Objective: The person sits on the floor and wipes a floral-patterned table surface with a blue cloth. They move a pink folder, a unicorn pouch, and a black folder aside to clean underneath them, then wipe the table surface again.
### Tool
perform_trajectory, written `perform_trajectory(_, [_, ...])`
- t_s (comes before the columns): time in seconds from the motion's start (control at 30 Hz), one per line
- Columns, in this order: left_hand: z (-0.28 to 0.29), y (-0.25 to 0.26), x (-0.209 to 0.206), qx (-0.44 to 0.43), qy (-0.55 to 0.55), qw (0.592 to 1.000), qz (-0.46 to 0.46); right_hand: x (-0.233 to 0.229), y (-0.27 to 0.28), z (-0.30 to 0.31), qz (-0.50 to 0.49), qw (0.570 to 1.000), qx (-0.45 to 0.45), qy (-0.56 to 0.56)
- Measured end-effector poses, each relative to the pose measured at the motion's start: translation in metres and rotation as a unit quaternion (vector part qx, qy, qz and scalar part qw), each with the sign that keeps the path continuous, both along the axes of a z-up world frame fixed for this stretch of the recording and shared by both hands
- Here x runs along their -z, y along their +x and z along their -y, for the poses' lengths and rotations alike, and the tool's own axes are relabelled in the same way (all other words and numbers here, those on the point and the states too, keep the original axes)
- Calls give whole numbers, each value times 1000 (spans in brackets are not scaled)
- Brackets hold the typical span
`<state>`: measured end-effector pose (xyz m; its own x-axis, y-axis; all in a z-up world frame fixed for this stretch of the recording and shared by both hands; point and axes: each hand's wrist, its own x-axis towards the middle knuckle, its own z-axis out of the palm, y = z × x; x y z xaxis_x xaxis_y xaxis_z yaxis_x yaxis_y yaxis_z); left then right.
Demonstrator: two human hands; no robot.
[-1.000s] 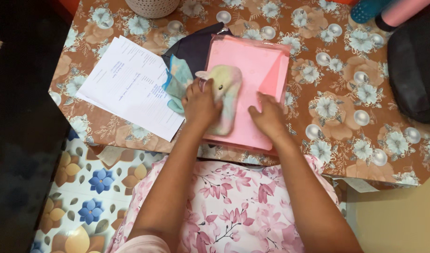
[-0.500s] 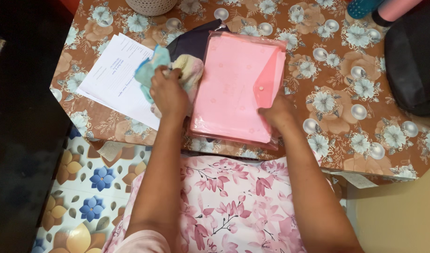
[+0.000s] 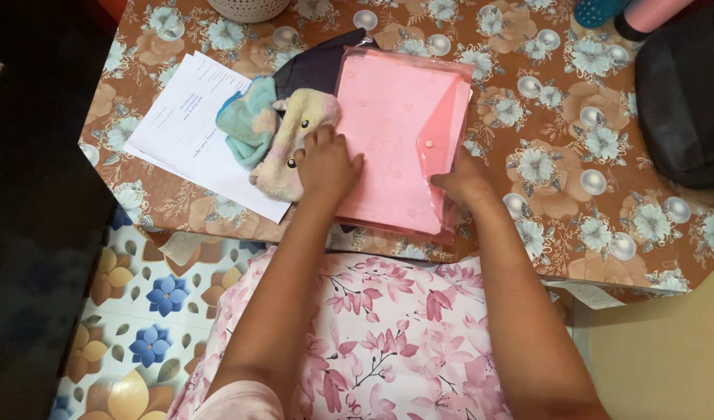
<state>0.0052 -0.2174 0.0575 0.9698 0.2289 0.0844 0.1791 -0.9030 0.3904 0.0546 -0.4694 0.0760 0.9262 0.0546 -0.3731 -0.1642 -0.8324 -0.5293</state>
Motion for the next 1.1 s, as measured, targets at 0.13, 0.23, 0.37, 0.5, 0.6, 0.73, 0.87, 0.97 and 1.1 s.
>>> perform_trajectory(0.13, [-17,11,17,-37,23,999,8,-5,-2,-3,-19,999,-3,-33])
perform_trajectory(0.23, [-37,13,29,-21,7,1000,2,0,0,-2,2,999,8,-46])
perform_trajectory(0.37, [-34,9,25,-7,26,999,44,22,11,9,43,999,9,13])
perform_trajectory(0.5, [-19,8,10,-15,-48,998,29,30,14,13,32,997,31,60])
perform_trajectory(0.6, [-12,10,3,-22,-86,996,4,20,11,8,-46,983,107,139])
perform_trajectory(0.73, [-6,15,0,-53,-66,995,-61,11,10,5,-29,948,104,298])
perform_trajectory(0.87, [-6,18,3,-74,-70,991,-82,-7,3,-1,-16,905,93,416])
perform_trajectory(0.97, [-7,20,6,-101,-126,984,-73,-24,-5,-10,27,906,56,420])
perform_trajectory(1.1, [2,18,19,-107,-106,989,-3,-17,-2,-8,30,945,79,315])
